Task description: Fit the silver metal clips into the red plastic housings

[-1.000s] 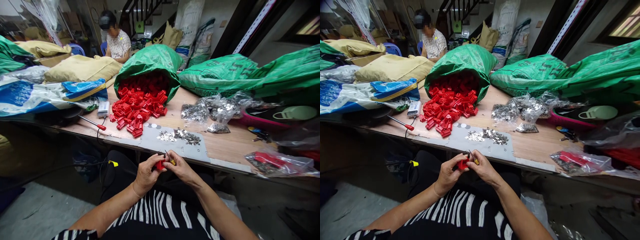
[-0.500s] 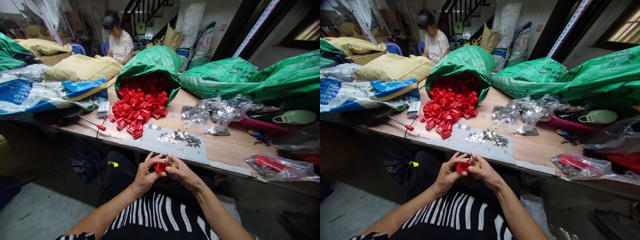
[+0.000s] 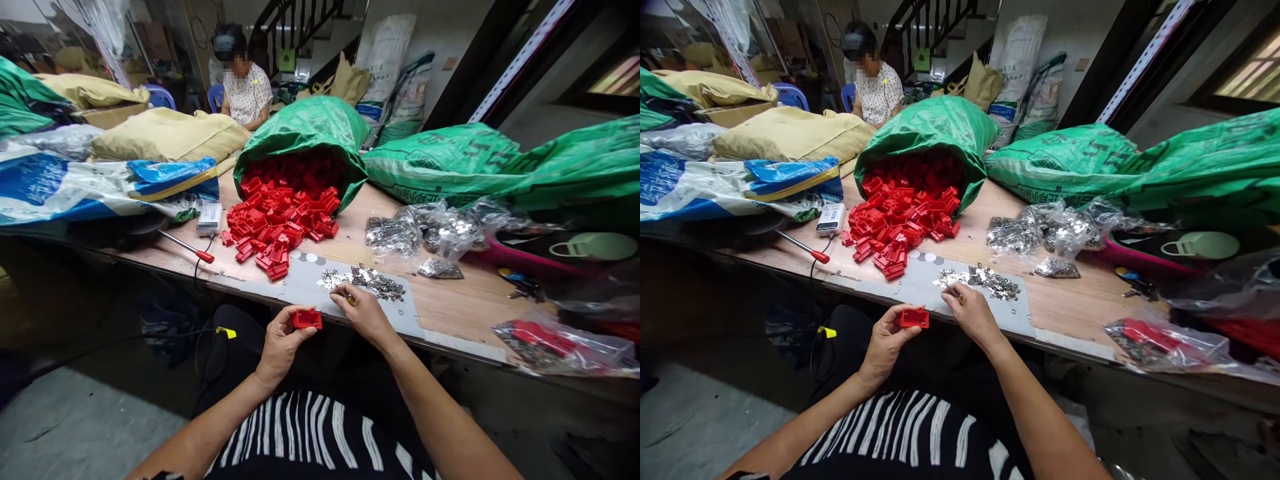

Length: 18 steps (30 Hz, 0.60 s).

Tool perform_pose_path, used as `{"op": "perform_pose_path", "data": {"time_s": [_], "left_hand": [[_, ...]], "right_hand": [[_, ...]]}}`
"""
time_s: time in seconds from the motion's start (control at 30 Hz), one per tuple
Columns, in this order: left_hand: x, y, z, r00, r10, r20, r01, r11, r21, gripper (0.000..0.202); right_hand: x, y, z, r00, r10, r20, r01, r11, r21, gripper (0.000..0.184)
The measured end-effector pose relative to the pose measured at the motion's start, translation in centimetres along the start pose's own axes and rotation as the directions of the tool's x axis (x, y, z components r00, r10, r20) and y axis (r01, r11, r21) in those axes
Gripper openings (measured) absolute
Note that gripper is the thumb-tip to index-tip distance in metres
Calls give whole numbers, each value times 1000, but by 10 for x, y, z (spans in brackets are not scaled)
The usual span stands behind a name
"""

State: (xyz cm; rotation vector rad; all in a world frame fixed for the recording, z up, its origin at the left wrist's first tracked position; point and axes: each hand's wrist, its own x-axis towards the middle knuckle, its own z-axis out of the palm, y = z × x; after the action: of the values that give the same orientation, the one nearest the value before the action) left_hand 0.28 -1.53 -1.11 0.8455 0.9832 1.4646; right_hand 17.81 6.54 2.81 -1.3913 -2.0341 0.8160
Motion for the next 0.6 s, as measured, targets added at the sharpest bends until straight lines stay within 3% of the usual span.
{"op": "perform_pose_path", "data": {"time_s": [0.1,0.23,0.4,0.6], "left_hand": [[2,-1,-2,1000,17,-18,-17,1000,22,34],[2,0,-5,999,43,-25,-41,996,77,33],[4,3,-7,998,53,-33,-49,994,100,32],[7,2,-5,997,-4,-72,2,1000,-21,34]], "right_hand": [[20,-4,7,998,-44,-52,24,941,-338,10],[35,-6,19,999,-31,-35,8,851,-525,10],[41,-6,24,1000,11,-23,-22,827,-562,7],[42,-1,18,998,-5,-68,-25,895,-446,6]]}}
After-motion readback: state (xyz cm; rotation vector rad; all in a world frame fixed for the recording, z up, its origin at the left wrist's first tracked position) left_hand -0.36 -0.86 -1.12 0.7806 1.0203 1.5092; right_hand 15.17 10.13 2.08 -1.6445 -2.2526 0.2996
